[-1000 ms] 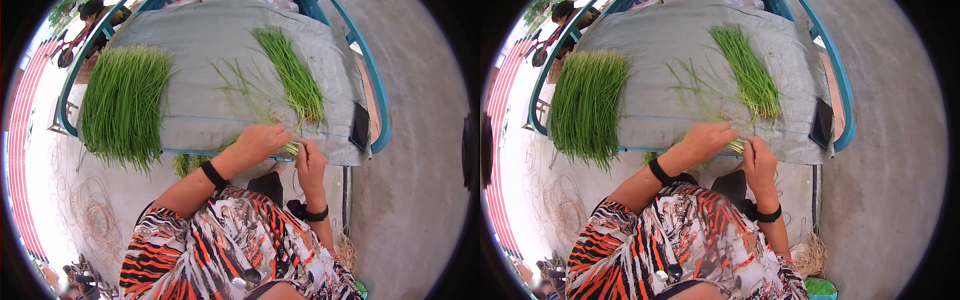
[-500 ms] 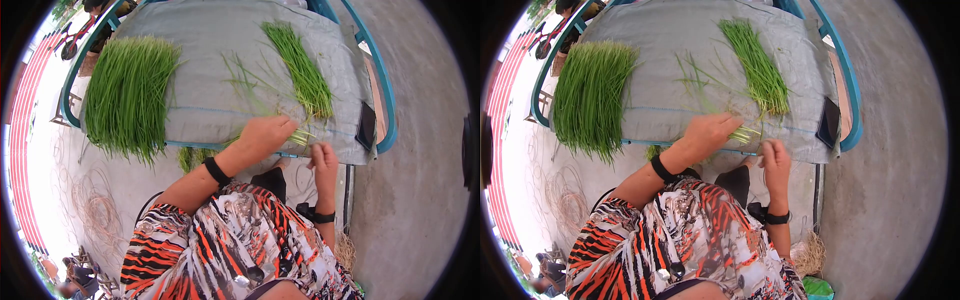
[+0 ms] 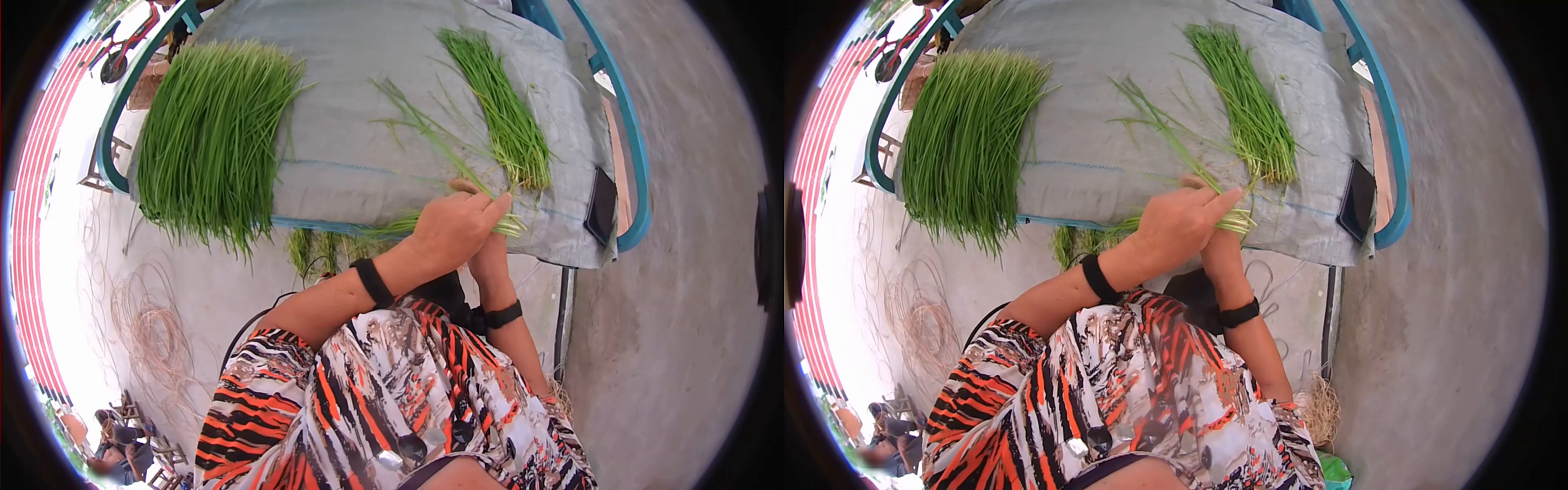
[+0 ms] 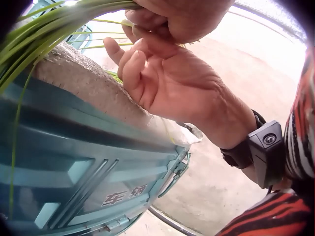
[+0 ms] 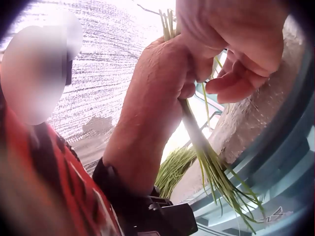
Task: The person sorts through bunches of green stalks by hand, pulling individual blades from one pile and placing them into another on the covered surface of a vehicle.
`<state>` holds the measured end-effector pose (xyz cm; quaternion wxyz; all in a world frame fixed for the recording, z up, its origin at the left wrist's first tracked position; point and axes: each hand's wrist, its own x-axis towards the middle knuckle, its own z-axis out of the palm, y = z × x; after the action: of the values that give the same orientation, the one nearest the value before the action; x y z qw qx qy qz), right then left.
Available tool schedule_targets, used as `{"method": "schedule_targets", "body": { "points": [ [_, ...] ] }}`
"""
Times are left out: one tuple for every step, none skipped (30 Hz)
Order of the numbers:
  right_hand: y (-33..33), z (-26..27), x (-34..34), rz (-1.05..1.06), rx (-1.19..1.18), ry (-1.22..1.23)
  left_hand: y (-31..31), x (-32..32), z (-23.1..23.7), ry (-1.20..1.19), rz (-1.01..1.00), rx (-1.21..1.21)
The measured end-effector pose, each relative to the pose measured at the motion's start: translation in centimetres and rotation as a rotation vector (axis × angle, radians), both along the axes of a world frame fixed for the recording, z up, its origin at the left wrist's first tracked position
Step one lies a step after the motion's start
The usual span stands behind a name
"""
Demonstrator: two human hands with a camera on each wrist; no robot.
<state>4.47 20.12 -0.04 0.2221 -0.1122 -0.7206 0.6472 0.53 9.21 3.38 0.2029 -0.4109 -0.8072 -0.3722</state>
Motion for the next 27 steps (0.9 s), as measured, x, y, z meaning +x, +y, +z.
{"method": "schedule_targets", "body": {
  "points": [
    [0.0,-0.1,-0.1,0.043,-0.073,0.012,0.0,0.0,-0.2,-0.024,-0.005,0.025],
    [0.0,-0.2,-0.1,0.089,-0.147,0.019,0.1,-0.2,-0.6,-0.048,-0.012,0.051],
    [0.1,-0.2,-0.1,0.136,-0.224,0.023,0.2,-0.3,-0.6,-0.073,-0.022,0.078],
    [0.3,0.0,0.0,0.184,-0.270,0.006,0.2,-0.4,-0.6,-0.150,-0.059,0.125],
    [0.5,0.3,0.2,0.223,-0.300,-0.014,0.0,-0.5,-0.5,-0.225,-0.099,0.173],
    [0.9,0.5,0.3,0.275,-0.345,-0.035,-0.2,-0.7,-0.1,-0.298,-0.142,0.218],
    [1.3,1.1,0.5,0.317,-0.353,-0.076,-0.8,-1.1,0.8,-0.530,-0.188,0.225],
    [1.7,1.6,0.7,0.360,-0.359,-0.117,-1.7,-1.6,2.1,-0.763,-0.233,0.227],
    [2.0,1.9,0.9,0.403,-0.368,-0.156,-2.2,-2.2,2.8,-0.995,-0.275,0.223],
    [2.3,2.0,1.1,0.420,-0.346,-0.171,-2.3,-2.8,2.6,-0.889,-0.248,0.201],
    [2.6,2.0,1.3,0.438,-0.324,-0.186,-2.3,-3.4,2.5,-0.783,-0.219,0.181],
    [2.8,2.0,1.4,0.460,-0.301,-0.202,-2.2,-3.9,2.5,-0.676,-0.188,0.162],
    [2.7,2.0,1.5,0.453,-0.265,-0.195,-1.8,-4.3,2.0,-0.604,-0.230,0.206],
    [2.6,2.1,1.7,0.447,-0.229,-0.192,-1.5,-4.5,1.2,-0.537,-0.269,0.250],
    [2.5,2.2,1.9,0.442,-0.193,-0.190,-1.2,-4.6,0.9,-0.469,-0.308,0.295],
    [2.6,2.5,2.1,0.465,-0.125,-0.237,-1.1,-4.5,0.8,-0.507,-0.353,0.213],
    [2.9,2.9,2.4,0.487,-0.055,-0.284,-1.0,-4.4,0.9,-0.543,-0.399,0.131],
    [3.1,3.1,2.6,0.508,0.015,-0.331,-0.8,-4.3,0.9,-0.578,-0.445,0.048],
    [3.2,3.1,2.8,0.500,-0.005,-0.350,-0.7,-4.2,0.7,-0.561,-0.457,0.047],
    [3.3,3.1,2.9,0.493,-0.024,-0.368,-0.5,-4.1,0.5,-0.542,-0.469,0.045],
    [3.3,3.1,3.0,0.485,-0.044,-0.387,-0.4,-4.1,0.4,-0.526,-0.481,0.043],
    [3.4,3.1,3.1,0.489,-0.013,-0.376,-0.4,-4.2,0.4,-0.511,-0.470,0.048],
    [3.6,3.1,3.1,0.495,0.018,-0.365,-0.6,-4.2,0.5,-0.497,-0.459,0.054],
    [3.8,3.2,3.2,0.502,0.050,-0.355,-0.8,-4.3,0.5,-0.483,-0.447,0.060],
    [3.8,3.3,3.4,0.499,0.027,-0.353,-0.8,-4.4,0.3,-0.473,-0.425,0.070],
    [3.7,3.5,3.8,0.497,0.004,-0.351,-0.8,-4.6,0.1,-0.463,-0.403,0.079],
    [3.5,3.9,4.1,0.496,-0.019,-0.348,-0.9,-4.8,-0.1,-0.452,-0.379,0.089]
  ]
}}
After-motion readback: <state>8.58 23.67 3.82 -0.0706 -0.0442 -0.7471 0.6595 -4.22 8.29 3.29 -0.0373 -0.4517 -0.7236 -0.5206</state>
